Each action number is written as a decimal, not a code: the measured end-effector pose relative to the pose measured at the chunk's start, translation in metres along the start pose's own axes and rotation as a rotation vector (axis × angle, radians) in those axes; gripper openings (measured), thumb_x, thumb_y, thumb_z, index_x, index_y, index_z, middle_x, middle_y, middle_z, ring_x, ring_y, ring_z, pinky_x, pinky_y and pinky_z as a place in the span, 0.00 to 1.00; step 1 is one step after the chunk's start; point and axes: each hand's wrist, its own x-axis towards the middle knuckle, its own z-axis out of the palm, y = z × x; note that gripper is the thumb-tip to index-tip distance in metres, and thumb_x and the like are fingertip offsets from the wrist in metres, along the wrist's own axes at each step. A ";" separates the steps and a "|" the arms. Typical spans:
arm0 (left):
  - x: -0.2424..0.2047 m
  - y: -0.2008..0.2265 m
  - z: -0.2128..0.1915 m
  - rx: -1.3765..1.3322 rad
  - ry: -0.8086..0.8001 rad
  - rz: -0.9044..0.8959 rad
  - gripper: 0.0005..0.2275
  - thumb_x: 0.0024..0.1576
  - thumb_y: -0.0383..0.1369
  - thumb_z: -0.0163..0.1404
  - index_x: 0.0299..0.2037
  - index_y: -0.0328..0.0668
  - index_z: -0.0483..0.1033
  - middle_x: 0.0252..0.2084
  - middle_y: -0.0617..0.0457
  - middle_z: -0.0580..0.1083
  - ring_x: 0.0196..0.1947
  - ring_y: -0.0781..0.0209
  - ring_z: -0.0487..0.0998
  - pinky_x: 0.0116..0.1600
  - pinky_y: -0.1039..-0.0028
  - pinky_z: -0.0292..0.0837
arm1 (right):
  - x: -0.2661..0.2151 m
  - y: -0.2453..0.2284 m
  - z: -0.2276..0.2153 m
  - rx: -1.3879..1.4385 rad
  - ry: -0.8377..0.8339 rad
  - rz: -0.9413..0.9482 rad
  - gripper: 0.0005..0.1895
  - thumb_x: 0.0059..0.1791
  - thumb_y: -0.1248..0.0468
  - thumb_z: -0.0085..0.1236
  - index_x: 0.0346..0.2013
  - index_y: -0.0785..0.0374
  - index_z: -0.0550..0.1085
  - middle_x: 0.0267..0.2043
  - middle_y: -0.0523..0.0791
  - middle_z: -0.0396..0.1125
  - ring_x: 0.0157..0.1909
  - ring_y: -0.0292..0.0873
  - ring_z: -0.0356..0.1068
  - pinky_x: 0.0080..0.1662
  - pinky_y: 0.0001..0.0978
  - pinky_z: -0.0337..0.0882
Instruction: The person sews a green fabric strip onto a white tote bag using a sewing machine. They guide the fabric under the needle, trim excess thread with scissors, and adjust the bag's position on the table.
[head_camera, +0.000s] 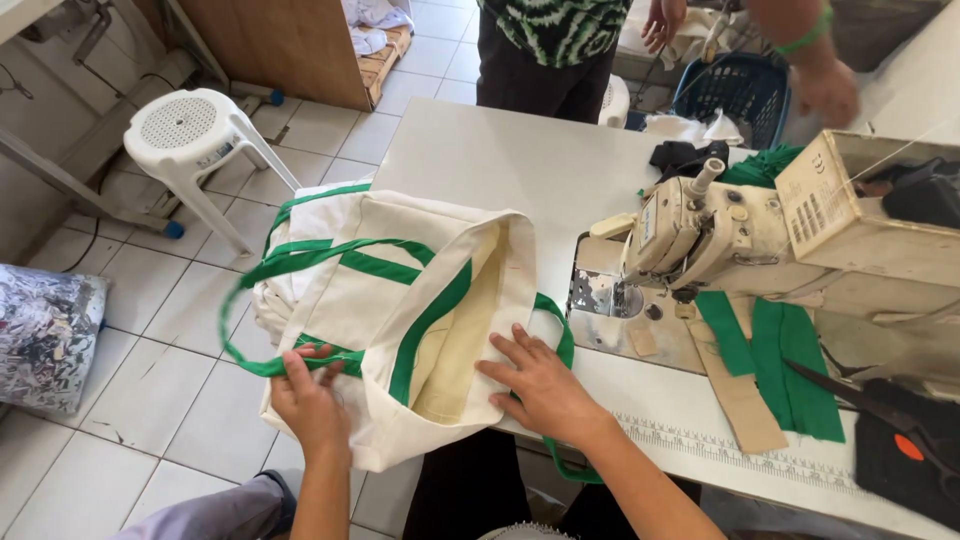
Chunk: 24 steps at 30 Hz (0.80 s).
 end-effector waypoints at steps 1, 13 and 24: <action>0.011 -0.001 -0.010 0.501 -0.053 0.268 0.14 0.70 0.39 0.41 0.35 0.42 0.73 0.43 0.48 0.72 0.36 0.55 0.80 0.44 0.67 0.78 | -0.002 -0.003 -0.001 0.022 0.009 0.002 0.25 0.54 0.54 0.56 0.66 0.51 0.68 0.75 0.55 0.51 0.75 0.69 0.44 0.67 0.62 0.53; -0.056 -0.019 0.108 1.427 -0.767 1.878 0.09 0.62 0.41 0.48 0.48 0.52 0.73 0.45 0.47 0.76 0.45 0.48 0.75 0.46 0.56 0.64 | -0.001 -0.007 -0.004 -0.053 -0.053 0.046 0.26 0.53 0.48 0.53 0.66 0.44 0.68 0.72 0.53 0.52 0.75 0.69 0.45 0.67 0.64 0.52; 0.024 -0.045 0.130 1.665 -1.492 0.746 0.34 0.61 0.55 0.46 0.76 0.71 0.46 0.80 0.56 0.45 0.79 0.37 0.37 0.72 0.35 0.31 | -0.045 -0.010 -0.055 0.103 -0.347 0.012 0.30 0.54 0.50 0.57 0.70 0.48 0.63 0.78 0.49 0.44 0.78 0.63 0.36 0.68 0.65 0.45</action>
